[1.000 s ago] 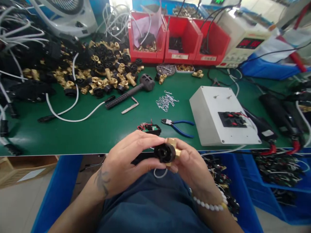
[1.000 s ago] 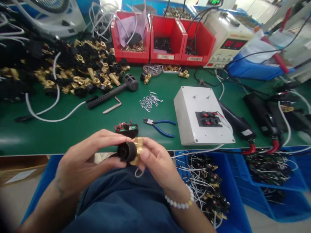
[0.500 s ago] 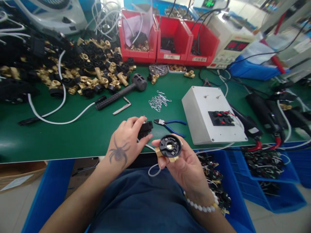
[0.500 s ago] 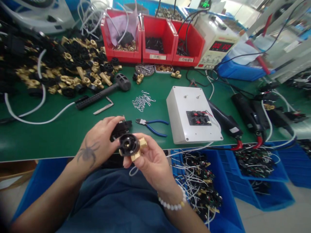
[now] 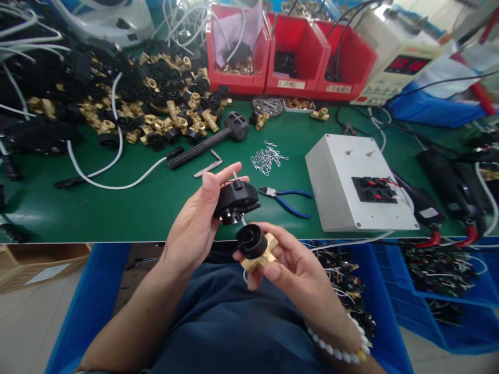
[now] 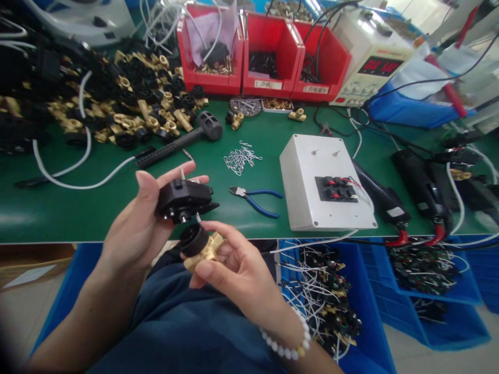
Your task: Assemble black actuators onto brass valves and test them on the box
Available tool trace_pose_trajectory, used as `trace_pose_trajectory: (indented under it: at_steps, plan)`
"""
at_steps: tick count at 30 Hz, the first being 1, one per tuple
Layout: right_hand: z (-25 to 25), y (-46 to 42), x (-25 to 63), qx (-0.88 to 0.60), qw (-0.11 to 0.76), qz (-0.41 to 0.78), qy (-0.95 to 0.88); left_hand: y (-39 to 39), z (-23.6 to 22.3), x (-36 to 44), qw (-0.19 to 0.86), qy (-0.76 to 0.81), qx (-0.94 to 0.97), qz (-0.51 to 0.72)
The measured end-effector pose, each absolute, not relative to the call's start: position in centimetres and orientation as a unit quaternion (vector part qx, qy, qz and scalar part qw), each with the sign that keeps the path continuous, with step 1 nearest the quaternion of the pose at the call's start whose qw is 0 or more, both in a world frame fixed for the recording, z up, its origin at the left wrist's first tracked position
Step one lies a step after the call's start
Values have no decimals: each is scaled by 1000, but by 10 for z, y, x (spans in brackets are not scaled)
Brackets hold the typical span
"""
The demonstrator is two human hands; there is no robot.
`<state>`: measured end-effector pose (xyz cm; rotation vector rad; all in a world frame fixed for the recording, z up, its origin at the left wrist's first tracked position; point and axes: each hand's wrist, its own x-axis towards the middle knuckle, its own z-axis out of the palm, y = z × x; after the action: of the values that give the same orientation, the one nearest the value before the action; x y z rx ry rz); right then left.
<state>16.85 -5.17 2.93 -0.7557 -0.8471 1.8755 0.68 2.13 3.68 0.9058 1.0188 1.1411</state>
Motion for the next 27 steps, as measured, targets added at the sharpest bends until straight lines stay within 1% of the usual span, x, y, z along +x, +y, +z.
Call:
trace_pose_trajectory:
  at_steps: [5, 7, 9, 11, 13, 15, 16, 19, 21, 22, 24, 27]
  plan:
    - [32, -55, 160, -372, 469, 706, -379, 20, 37, 10, 609, 453, 401, 512]
    - [31, -54, 158, -411, 478, 670, -392, 15, 39, 9, 569, 454, 453, 515]
    - [28, -53, 159, -434, 483, 650, -395, 9, 42, 8, 503, 461, 526, 507]
    - [25, -51, 162, -409, 480, 678, -378, 4, 48, 7, 442, 474, 587, 485]
    - [23, -49, 165, -355, 469, 732, -344, 1, 53, 6, 411, 482, 619, 464]
    - [22, -49, 166, -323, 468, 756, -324, -1, 56, 7, 402, 486, 628, 455]
    - [23, -50, 164, -331, 474, 746, -330, -2, 57, 8, 398, 488, 629, 455]
    - [26, -54, 156, -418, 507, 647, -387, -2, 55, 12, 384, 494, 629, 462]
    - [27, -57, 150, -467, 510, 587, -421, -1, 54, 14, 384, 494, 628, 463]
    - [27, -57, 148, -478, 505, 577, -429, -1, 54, 14, 388, 494, 628, 460]
    - [26, -55, 147, -471, 499, 593, -421, 0, 52, 12, 393, 492, 633, 450]
    - [25, -48, 151, -426, 509, 652, -367, 0, 48, 8, 386, 474, 662, 434]
